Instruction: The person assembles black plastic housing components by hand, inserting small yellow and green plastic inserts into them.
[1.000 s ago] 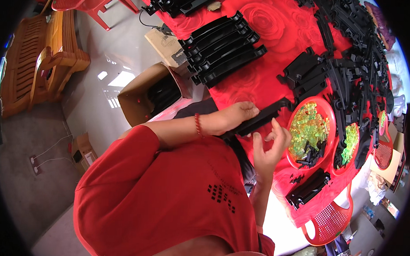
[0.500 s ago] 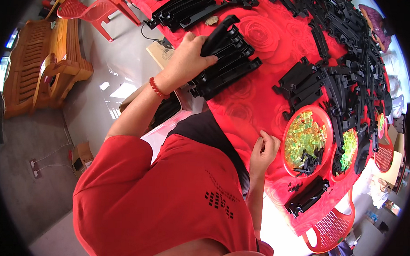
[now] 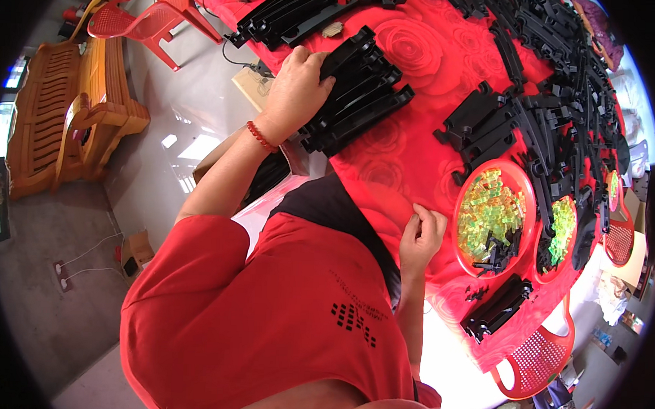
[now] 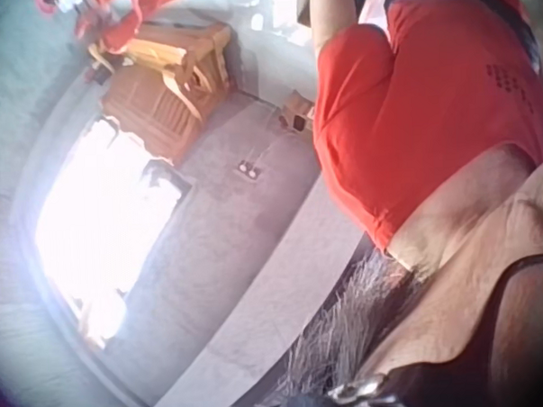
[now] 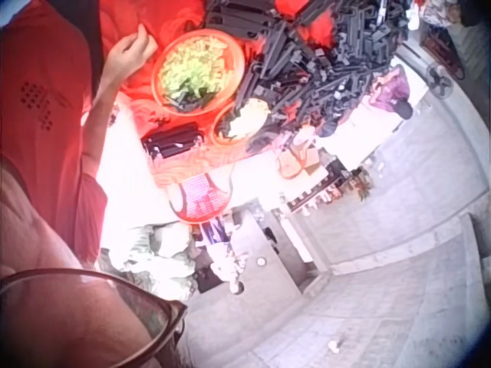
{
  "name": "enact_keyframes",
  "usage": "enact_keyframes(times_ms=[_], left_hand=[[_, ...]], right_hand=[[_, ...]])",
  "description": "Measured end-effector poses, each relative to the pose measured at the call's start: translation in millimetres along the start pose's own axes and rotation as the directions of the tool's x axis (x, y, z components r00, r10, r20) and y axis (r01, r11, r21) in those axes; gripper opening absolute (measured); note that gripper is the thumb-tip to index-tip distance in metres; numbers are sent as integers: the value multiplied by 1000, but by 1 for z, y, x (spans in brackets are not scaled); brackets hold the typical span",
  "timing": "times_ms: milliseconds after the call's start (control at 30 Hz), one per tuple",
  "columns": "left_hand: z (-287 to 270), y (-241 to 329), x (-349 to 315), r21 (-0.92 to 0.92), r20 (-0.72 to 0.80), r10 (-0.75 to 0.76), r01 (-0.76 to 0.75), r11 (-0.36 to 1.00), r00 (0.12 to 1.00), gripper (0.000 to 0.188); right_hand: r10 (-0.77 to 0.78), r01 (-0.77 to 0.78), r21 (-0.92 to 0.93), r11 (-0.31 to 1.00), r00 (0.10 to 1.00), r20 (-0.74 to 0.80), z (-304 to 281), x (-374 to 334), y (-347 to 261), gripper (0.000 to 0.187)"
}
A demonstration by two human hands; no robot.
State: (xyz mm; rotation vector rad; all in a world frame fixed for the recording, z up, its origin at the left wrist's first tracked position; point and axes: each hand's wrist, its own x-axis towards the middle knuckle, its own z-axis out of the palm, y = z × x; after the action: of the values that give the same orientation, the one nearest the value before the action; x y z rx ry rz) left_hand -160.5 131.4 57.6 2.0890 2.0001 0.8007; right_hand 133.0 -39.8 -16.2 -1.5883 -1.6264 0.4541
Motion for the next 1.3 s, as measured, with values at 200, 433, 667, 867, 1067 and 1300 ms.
enact_keyframes(times_ms=[200, 433, 667, 867, 1067, 1300], left_hand=[[1, 0, -2, 44, 25, 23, -24, 999, 999, 46], [2, -2, -1, 57, 34, 45, -47, 997, 998, 47], [-4, 9, -8, 6, -39, 75, -74, 997, 996, 46], [-15, 73, -36, -714, 384, 38, 271, 646, 922, 49], [39, 114, -87, -719, 583, 275, 328, 613, 765, 56], [42, 131, -92, -766, 608, 497, 292, 573, 619, 53]], right_hand=[[8, -8, 7, 1000, 1000, -2, 0, 0, 1, 22], [-40, 40, -5, 999, 999, -3, 0, 3, 1, 23], [-41, 41, -28, 999, 999, -4, -2, 0, 1, 23], [-44, 44, -22, 999, 999, 5, -4, 1, 0, 23], [401, -335, 659, 674, 914, 55, -37, 31, -43, 35], [407, -318, 520, 792, 911, -62, -32, 36, -41, 33]])
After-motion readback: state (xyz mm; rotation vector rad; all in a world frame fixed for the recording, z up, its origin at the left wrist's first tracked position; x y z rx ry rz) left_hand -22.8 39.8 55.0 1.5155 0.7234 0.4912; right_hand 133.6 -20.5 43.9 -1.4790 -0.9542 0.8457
